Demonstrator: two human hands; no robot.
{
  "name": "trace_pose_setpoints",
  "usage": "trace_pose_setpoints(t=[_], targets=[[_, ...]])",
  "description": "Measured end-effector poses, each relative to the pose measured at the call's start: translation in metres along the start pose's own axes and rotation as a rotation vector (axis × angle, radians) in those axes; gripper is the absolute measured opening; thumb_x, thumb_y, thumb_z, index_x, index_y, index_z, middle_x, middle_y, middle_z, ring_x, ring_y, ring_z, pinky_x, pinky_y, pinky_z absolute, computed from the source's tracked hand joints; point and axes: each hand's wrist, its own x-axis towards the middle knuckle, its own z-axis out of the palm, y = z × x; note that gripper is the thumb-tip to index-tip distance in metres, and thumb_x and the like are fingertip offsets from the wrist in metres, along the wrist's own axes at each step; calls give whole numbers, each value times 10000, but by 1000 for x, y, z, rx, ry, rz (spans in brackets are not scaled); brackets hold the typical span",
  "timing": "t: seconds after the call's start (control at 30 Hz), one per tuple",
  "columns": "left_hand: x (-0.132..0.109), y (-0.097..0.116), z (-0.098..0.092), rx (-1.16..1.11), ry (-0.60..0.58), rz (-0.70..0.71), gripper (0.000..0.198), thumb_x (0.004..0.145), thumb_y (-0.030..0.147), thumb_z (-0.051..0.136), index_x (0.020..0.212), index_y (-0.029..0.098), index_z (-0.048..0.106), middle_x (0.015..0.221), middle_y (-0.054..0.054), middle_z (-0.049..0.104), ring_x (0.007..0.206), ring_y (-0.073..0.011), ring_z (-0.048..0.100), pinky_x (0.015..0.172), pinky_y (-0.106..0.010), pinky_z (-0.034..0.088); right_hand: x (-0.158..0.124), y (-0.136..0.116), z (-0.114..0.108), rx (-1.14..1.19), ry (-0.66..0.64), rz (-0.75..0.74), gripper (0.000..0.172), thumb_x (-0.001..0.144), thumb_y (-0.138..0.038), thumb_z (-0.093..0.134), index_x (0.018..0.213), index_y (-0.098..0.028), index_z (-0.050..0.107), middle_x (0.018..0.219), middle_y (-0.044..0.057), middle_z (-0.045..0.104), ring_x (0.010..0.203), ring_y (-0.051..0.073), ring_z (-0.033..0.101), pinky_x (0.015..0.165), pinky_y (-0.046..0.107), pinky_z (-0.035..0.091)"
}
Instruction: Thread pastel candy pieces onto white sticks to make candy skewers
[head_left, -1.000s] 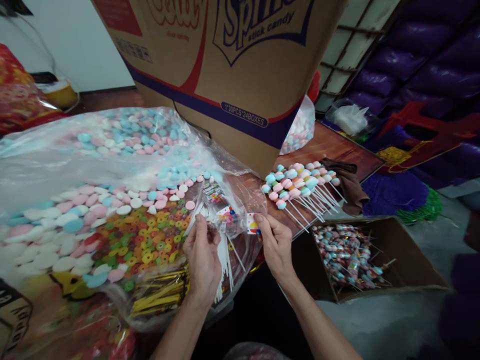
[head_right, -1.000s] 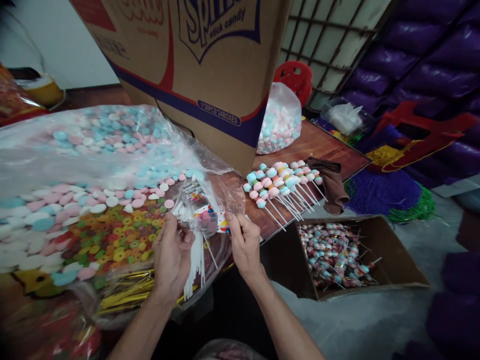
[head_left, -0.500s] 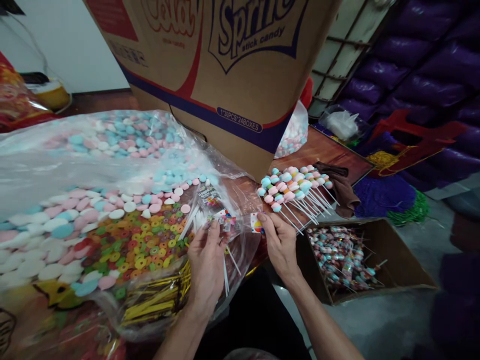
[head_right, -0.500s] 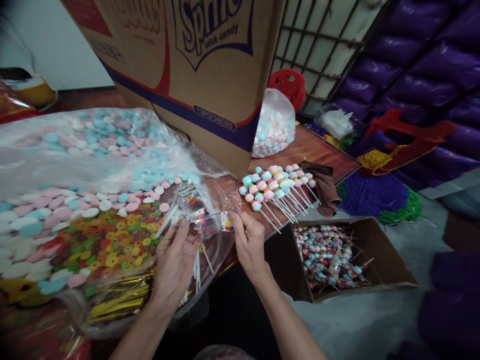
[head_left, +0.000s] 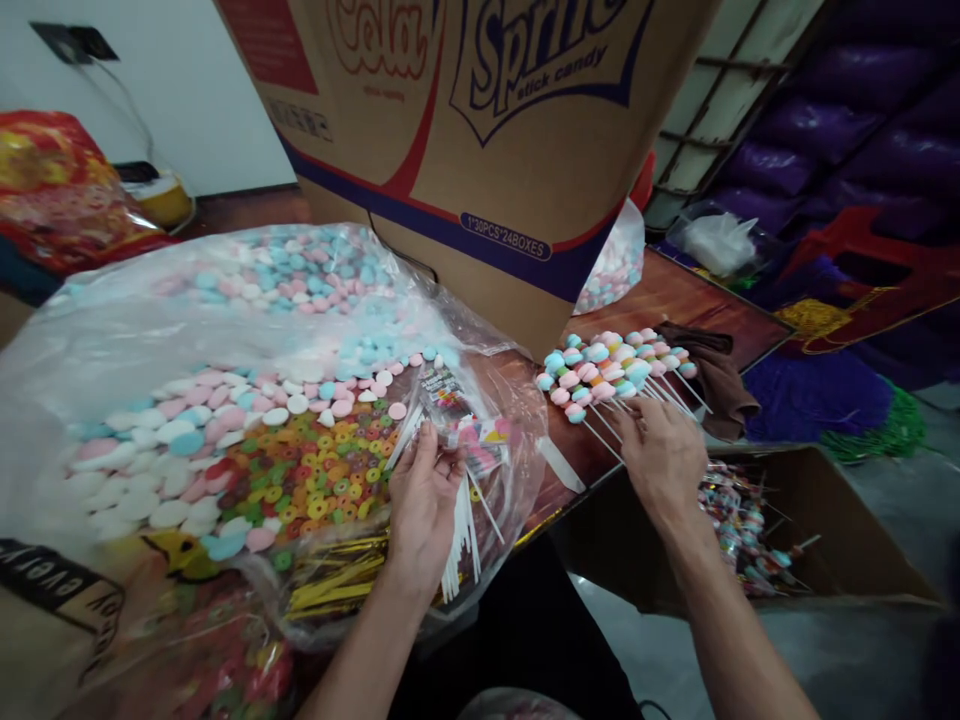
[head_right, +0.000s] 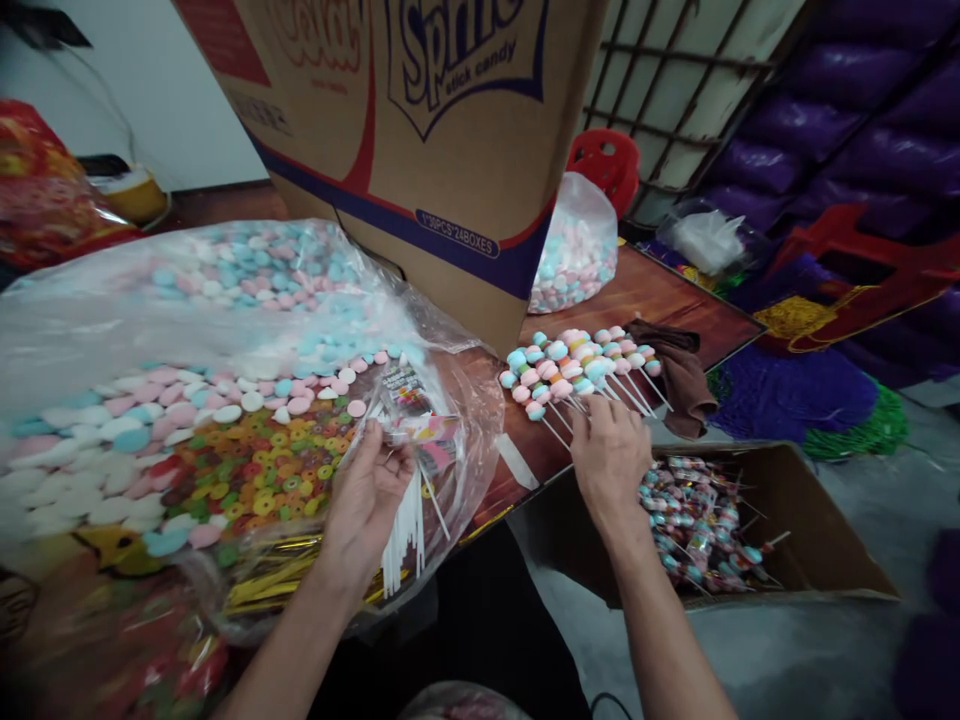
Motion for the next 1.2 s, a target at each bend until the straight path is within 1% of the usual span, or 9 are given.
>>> trace_pose_setpoints(t=[0.1,0.2,0.27,0.43,0.6,0.73,0.87,1.03,1.2], targets=[[2,2,-1,-7,17,5,230,711,277,831,814,144,673,730,12,677,635,-92,635,610,-211,524,-4,3,4,114,13,-13,223,931,-271,499,888,-156,685,802,102,691,753,231,607,700,330,415],[4,3,-3,-2,17,35,258,727,324,818,866,164,671,788,7,693,647,-98,642,601,-219,509,-9,-10,-5,340,120,34,209,936,-263,518,878,-155,688,838,92,704,787,216,639,734,317,458],[6,4,-3,3,4,66,291,728,374,810,886,179,661,827,1,700,681,-120,660,606,-239,509,-14,-24,-17,485,132,91,157,920,-266,568,892,-171,690,835,61,702,787,198,644,747,303,473],[9,7,0,-19,21,148,254,750,350,794,849,170,645,795,-2,691,681,-118,661,590,-223,490,-34,-56,-46,823,13,202,65,880,-253,651,868,-213,702,792,-3,680,716,149,623,686,259,483],[13,5,-2,-11,9,246,280,725,338,809,892,173,655,807,-3,691,716,-126,664,688,-268,529,-55,-69,-62,1033,-52,179,88,874,-165,647,908,-226,702,807,-6,643,726,137,602,649,249,477],[14,1,-6,5,23,284,318,718,386,804,902,178,650,807,0,686,704,-120,652,713,-283,530,-58,-71,-72,1019,-68,41,145,866,-94,631,907,-221,687,786,-5,627,713,138,588,640,262,468],[13,2,-8,28,33,292,311,726,399,793,881,175,644,812,-1,683,680,-107,634,684,-262,515,-58,-68,-77,894,-90,-116,181,860,-65,622,925,-224,681,805,4,658,719,158,623,650,289,483],[12,6,-7,-2,13,292,317,723,422,789,869,180,645,818,-2,676,713,-114,640,711,-261,510,-57,-59,-78,709,-73,-247,200,869,-74,621,971,-239,668,840,14,683,754,179,650,687,319,499],[15,6,-6,45,49,366,269,759,402,759,861,182,643,740,24,610,664,-91,586,674,-227,478,-53,-54,-82,606,-64,-357,193,879,-71,618,987,-227,649,863,28,688,762,177,636,736,343,481]])
